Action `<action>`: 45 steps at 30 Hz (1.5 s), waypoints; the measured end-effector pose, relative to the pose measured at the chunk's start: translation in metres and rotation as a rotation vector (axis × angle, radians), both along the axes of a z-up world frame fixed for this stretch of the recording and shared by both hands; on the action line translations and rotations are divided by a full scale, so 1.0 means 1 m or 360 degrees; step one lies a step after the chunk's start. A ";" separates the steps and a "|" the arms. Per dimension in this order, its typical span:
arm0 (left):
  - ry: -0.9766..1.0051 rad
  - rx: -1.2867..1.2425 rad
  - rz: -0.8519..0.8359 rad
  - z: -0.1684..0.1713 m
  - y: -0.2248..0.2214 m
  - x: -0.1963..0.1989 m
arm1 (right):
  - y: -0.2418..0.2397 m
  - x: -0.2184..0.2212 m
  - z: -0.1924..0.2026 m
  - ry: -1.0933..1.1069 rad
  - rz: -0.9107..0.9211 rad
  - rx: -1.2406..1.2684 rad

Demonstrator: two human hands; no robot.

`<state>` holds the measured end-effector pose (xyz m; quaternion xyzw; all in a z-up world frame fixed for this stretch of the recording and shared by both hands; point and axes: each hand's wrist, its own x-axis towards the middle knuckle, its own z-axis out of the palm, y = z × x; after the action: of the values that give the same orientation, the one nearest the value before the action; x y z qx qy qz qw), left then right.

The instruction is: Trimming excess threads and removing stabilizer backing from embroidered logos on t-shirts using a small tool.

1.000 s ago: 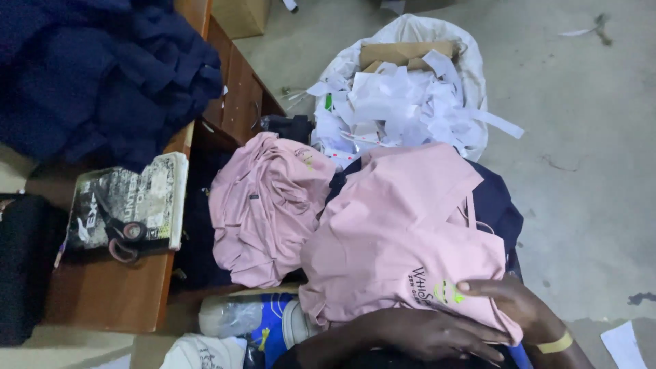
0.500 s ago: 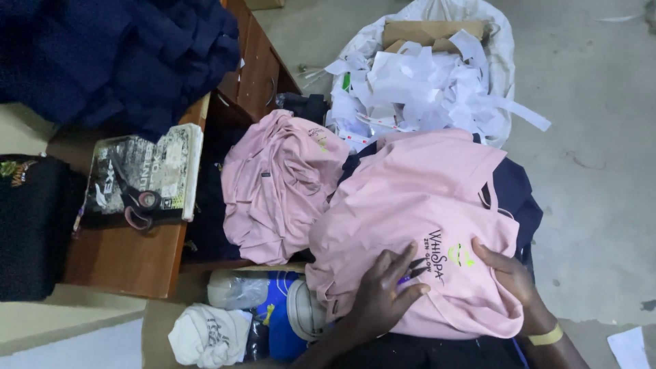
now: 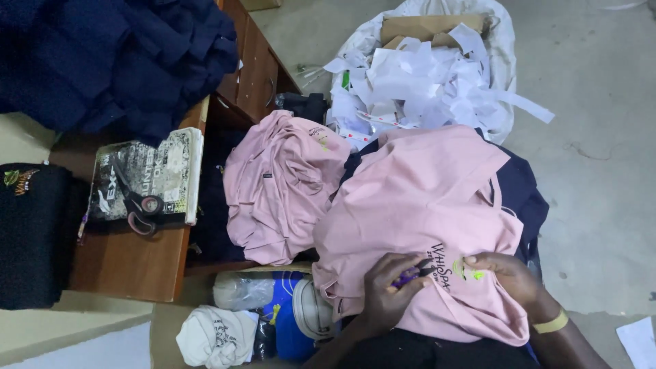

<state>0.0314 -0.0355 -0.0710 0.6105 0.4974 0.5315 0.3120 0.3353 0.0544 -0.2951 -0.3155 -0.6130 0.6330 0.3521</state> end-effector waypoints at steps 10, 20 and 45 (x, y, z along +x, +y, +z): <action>0.0125 0.0144 0.0391 0.001 -0.001 0.004 | 0.004 -0.075 0.175 0.0441 -0.0468 -0.2109; 0.0236 0.0186 0.0402 0.002 0.003 0.007 | -0.007 -0.053 0.121 0.0464 -0.0509 -0.1593; 0.0433 0.0336 0.0386 0.009 0.008 0.007 | -0.035 -0.013 0.019 0.0075 -0.0651 -0.0737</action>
<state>0.0389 -0.0273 -0.0621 0.6416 0.5463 0.5271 0.1101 0.3219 0.0197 -0.2764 -0.4895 -0.3679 0.6791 0.4050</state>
